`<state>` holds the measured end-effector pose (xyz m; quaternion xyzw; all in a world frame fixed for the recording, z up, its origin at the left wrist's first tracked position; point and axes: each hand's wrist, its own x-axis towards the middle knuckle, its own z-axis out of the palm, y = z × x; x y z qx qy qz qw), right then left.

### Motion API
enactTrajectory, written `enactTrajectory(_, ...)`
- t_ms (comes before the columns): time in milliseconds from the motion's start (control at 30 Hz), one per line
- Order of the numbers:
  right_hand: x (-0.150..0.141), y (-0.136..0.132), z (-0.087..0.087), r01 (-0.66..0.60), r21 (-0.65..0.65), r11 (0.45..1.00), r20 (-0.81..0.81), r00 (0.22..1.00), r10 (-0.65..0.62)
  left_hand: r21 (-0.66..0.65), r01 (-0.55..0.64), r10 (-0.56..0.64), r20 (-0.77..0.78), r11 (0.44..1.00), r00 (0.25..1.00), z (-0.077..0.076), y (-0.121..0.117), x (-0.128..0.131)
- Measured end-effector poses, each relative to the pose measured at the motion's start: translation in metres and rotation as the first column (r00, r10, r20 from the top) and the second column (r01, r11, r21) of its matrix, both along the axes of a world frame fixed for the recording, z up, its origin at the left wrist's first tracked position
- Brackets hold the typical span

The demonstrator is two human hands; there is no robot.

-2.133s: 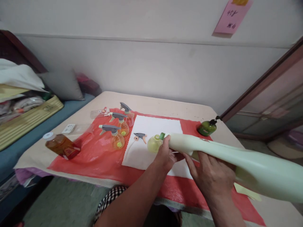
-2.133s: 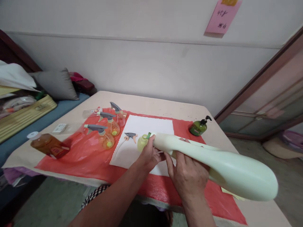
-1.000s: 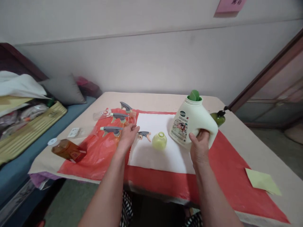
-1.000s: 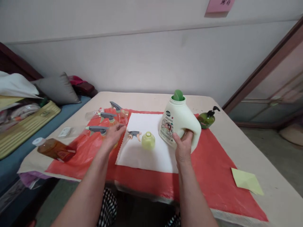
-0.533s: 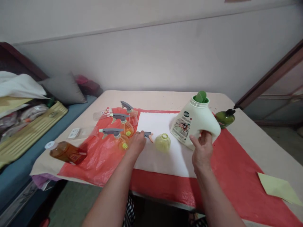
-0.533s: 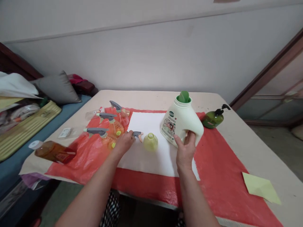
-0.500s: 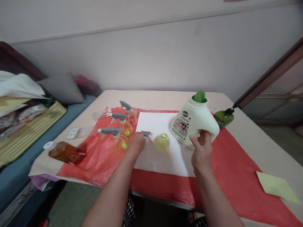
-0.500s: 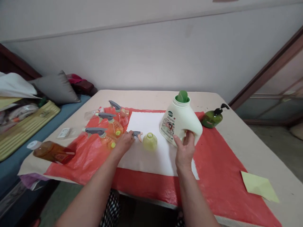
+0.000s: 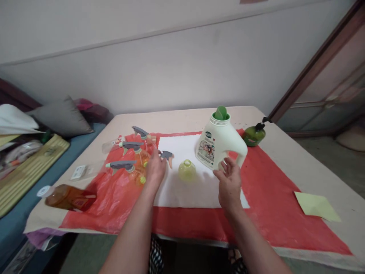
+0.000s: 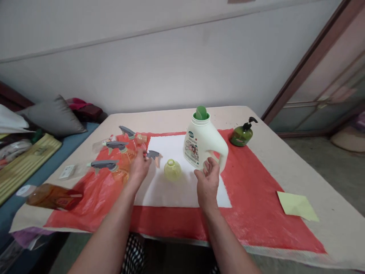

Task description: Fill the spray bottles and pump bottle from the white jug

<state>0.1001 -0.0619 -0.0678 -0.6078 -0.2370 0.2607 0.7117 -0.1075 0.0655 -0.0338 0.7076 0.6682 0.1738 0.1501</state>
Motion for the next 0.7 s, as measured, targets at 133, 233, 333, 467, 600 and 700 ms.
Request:
enactTrajectory(133,-0.002,0.0,-0.005,-0.048,-0.036,0.998,0.046,0.998,0.05,0.142,-0.214,0.063,0.677,0.966,0.733,0.025,0.004,-0.008)
enactTrajectory(233,-0.006,0.001,-0.007,-0.063,-0.051,0.997,0.117,0.991,0.069,0.097,-0.135,-0.08,0.989,0.986,0.123,0.034,0.0,-0.002)
enactTrajectory(333,-0.011,0.002,-0.009,-0.053,-0.06,0.997,0.267,0.961,0.068,0.054,0.003,-0.053,0.987,0.999,-0.149,0.037,-0.01,0.018)
enactTrajectory(467,-0.016,0.002,-0.012,-0.054,-0.077,0.996,0.333,0.94,0.077,0.071,0.021,-0.066,0.977,0.997,-0.204,0.04,-0.027,0.048)
enactTrajectory(600,-0.016,0.002,-0.011,-0.049,-0.085,0.995,0.313,0.947,0.073,0.185,-0.055,-0.192,0.965,0.981,-0.179,0.051,-0.038,0.058)
enactTrajectory(700,-0.015,0.002,-0.01,-0.059,-0.089,0.994,0.301,0.95,0.084,0.269,-0.119,-0.282,0.952,0.956,-0.115,0.061,-0.041,0.055)
